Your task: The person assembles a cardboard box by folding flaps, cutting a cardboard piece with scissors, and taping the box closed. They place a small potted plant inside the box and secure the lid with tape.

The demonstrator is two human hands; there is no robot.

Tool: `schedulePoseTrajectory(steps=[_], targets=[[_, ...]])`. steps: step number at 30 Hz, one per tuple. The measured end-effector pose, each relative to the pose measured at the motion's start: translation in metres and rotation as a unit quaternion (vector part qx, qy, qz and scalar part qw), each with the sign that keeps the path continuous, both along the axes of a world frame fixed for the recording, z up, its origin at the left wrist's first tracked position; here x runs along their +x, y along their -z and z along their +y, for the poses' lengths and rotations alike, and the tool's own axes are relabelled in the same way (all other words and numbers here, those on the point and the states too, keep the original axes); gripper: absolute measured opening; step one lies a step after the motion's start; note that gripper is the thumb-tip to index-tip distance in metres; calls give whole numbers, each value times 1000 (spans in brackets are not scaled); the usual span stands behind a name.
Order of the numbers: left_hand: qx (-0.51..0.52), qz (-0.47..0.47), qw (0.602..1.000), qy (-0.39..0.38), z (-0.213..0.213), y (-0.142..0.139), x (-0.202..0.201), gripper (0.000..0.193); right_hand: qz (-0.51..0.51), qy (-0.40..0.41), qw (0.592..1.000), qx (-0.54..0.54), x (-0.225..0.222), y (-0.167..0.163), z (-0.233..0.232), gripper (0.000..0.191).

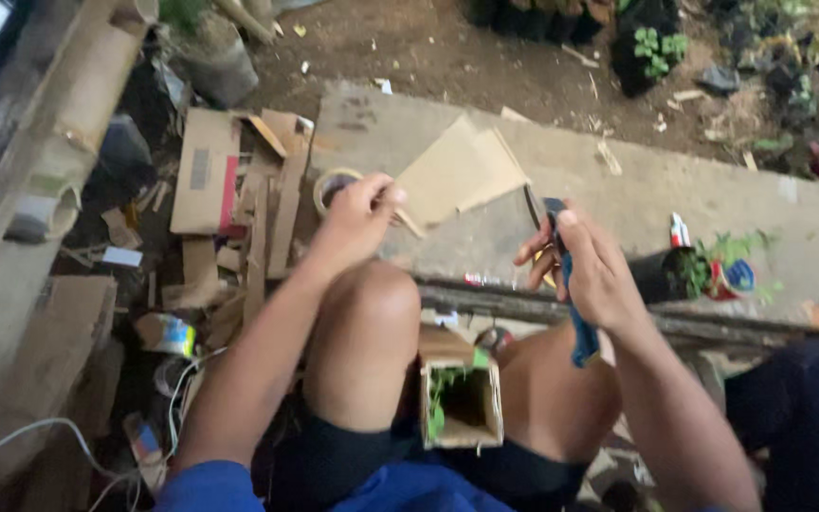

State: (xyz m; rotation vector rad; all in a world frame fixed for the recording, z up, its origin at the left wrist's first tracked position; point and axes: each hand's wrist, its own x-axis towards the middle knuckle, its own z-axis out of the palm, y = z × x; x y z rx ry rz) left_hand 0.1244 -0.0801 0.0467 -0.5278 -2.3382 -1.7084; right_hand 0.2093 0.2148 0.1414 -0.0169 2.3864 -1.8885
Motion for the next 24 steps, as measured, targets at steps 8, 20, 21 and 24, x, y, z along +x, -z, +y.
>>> schedulePoseTrajectory(steps=[8,20,21,24], targets=[[34,-152,986,-56,-9,65,-83,23,262,-229,818,457,-179,148,25,37],[12,-276,960,52,57,112,-111,34,109,-25,919,379,-253,169,37,25],[5,-269,962,51,59,116,-108,35,79,-29,931,356,-247,166,30,26],[-83,-202,976,25,56,128,-98,39,94,-127,927,339,-219,172,0,24]])
